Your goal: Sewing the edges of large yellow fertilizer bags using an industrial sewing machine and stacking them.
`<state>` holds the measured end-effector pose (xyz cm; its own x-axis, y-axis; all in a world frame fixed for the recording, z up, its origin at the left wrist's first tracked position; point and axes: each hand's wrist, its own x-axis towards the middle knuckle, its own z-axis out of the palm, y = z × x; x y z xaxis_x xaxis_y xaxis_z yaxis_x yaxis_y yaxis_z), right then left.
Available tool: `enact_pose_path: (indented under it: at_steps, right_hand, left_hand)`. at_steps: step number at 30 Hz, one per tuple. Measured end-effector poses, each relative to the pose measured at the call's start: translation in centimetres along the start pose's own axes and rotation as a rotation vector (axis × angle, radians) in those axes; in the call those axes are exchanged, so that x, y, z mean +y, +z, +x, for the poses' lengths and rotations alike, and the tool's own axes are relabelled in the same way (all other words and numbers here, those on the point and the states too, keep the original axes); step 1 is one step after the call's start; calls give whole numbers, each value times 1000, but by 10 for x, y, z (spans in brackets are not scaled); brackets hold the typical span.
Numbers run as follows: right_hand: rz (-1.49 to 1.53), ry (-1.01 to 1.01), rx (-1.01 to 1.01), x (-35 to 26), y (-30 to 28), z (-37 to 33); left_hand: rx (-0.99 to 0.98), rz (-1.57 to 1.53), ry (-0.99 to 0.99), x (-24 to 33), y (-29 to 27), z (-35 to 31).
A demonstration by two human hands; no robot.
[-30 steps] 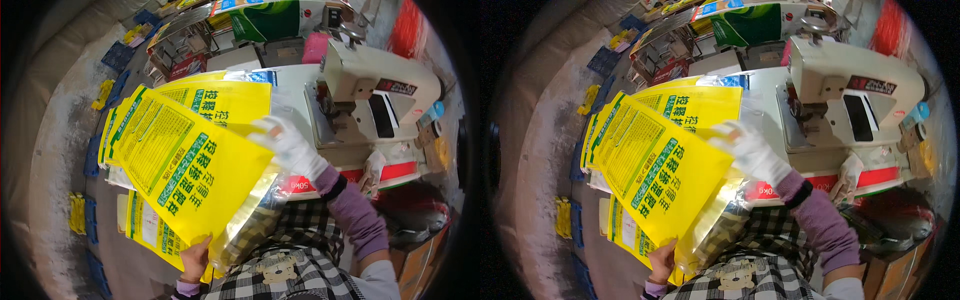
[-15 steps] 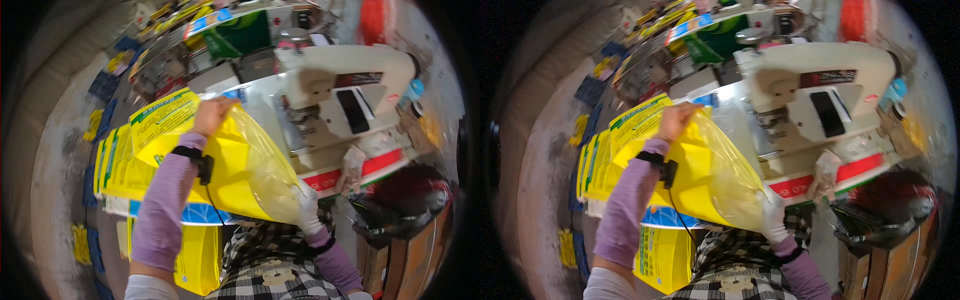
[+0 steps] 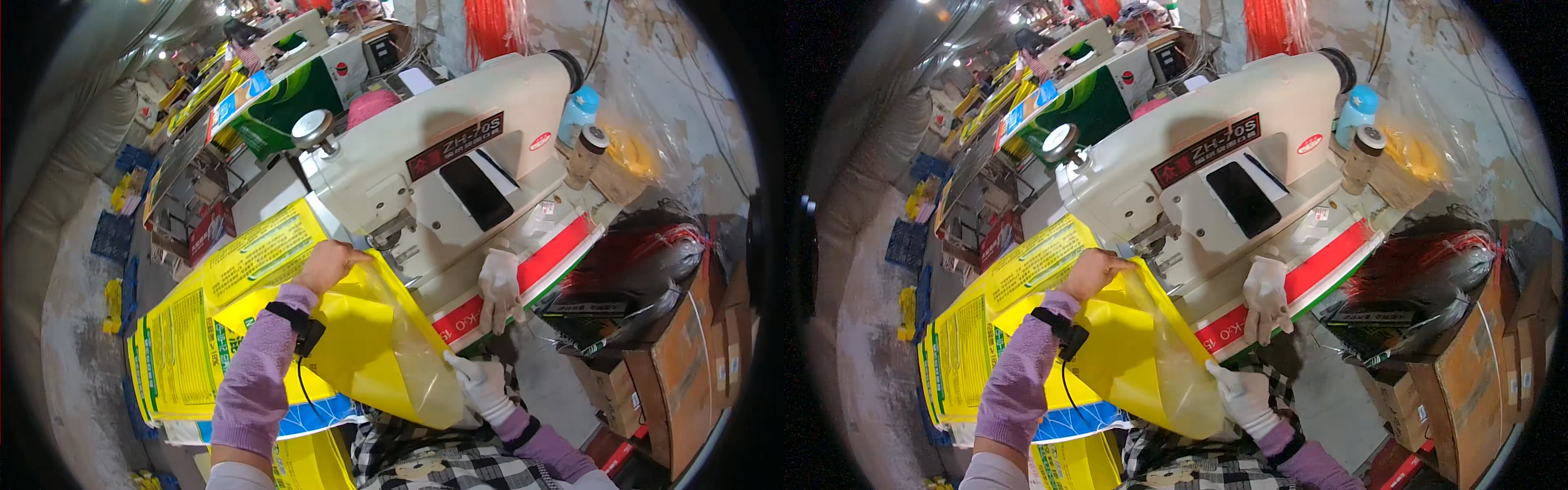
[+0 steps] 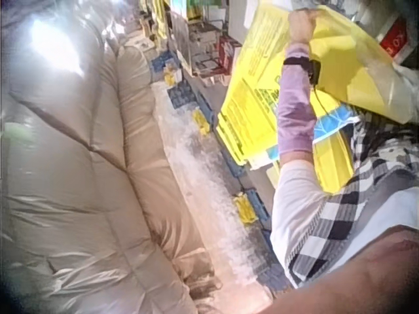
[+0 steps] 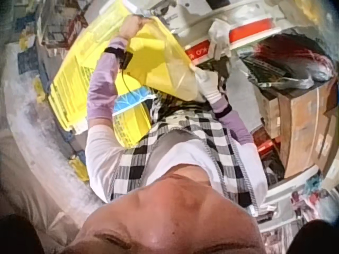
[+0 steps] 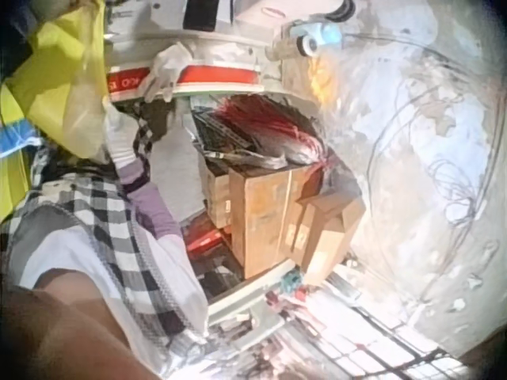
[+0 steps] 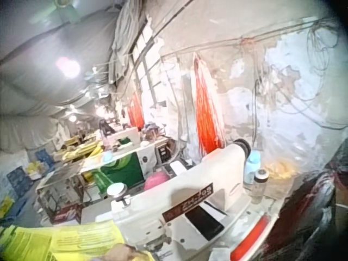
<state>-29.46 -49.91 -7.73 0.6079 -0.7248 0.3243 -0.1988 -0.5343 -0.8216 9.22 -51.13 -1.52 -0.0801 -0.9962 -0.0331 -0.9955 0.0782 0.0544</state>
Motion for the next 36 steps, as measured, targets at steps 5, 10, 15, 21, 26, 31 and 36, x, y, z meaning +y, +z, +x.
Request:
enact_pose_path:
  at_steps: [5,10,15,21,26,31,36]
  right_hand:
    - [-183,-31,27,-4,27,17]
    - [-238,-161,-19,11,59,57]
    - [-306,-105,-104,1,78,114]
    - [1413,683,-148,-52,110,51]
    - [1788,690,-167,-43,78,20]
    - [538,571,-68,-54,62,31]
    - [696,408,-205,-72,47,-6]
  left_hand:
    - [169,292,-157,61,-34,16]
    - [-75,21,322,124,-66,-58]
    - [-296,831,152,127,-126,-104]
    - [-475,-1309,-421,201,-71,-145]
    - [-181,-1837,-855,194,-30,-154]
    - [-485,-1509,-493,199,-73,-104]
    - [-176,-69,311,221,-97,-66]
